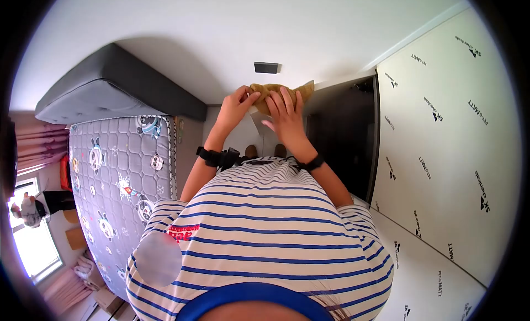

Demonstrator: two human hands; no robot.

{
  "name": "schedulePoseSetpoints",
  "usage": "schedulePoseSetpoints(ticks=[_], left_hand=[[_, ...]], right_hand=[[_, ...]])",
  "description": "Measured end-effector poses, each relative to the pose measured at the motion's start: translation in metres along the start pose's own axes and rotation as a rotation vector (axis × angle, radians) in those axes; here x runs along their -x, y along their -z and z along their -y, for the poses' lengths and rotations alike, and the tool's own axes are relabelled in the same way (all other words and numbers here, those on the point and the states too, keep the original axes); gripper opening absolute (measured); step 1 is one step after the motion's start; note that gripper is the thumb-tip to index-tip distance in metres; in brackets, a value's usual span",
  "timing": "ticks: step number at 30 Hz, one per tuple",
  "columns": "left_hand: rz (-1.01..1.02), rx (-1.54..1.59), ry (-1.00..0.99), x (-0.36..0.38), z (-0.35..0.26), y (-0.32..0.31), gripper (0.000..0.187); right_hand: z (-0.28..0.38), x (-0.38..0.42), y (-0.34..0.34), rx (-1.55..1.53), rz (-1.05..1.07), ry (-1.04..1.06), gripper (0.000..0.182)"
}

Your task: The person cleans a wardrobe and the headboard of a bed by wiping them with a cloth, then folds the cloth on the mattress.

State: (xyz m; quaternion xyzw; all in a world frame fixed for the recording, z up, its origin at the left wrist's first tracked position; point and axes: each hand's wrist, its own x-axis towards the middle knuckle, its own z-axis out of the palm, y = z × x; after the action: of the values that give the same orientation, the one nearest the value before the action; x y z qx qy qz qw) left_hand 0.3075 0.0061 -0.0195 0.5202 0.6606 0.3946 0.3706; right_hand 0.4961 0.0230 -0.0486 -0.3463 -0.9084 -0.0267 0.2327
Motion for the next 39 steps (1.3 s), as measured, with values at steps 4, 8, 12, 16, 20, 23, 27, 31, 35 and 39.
schedulePoseSetpoints(ticks=[4,8,12,16,20,23,27,31,35,39], left_hand=[[-0.032,0.071,-0.041,-0.002,0.003,0.003,0.032],[-0.032,0.171,0.01,-0.006,0.005,0.019,0.03],[-0.038,0.285,-0.026,-0.011,-0.011,0.032,0.031],[-0.074,0.238,-0.212,-0.026,-0.007,0.003,0.047],[-0.137,-0.132,-0.157,-0.039,0.002,-0.007,0.034],[-0.196,-0.043,-0.167,-0.049,0.022,-0.01,0.033],[-0.176,-0.036,-0.065,-0.036,0.028,-0.004,0.026],[0.083,-0.24,-0.009,-0.019,0.014,0.008,0.02],[-0.032,-0.66,-0.243,-0.013,0.01,0.022,0.013],[-0.308,-0.742,-0.557,0.002,-0.026,0.048,0.013]], right_hand=[[0.0,-0.013,-0.007,-0.072,-0.05,-0.043,0.053],[-0.031,-0.028,0.033,-0.43,-0.029,0.016,0.036],[-0.046,-0.039,0.065,-0.636,0.068,-0.335,0.022],[-0.042,-0.067,0.062,-0.823,0.038,-0.384,0.023],[-0.033,-0.076,0.044,-0.868,0.182,-0.251,0.023],[-0.034,-0.08,0.049,-0.825,0.243,-0.21,0.025],[-0.053,-0.083,0.062,-0.755,0.001,-0.166,0.028],[-0.095,-0.083,0.067,-0.498,0.142,0.115,0.048],[-0.137,-0.096,0.063,-0.193,0.006,0.326,0.034],[-0.126,-0.104,0.088,-0.256,-0.039,0.249,0.036]])
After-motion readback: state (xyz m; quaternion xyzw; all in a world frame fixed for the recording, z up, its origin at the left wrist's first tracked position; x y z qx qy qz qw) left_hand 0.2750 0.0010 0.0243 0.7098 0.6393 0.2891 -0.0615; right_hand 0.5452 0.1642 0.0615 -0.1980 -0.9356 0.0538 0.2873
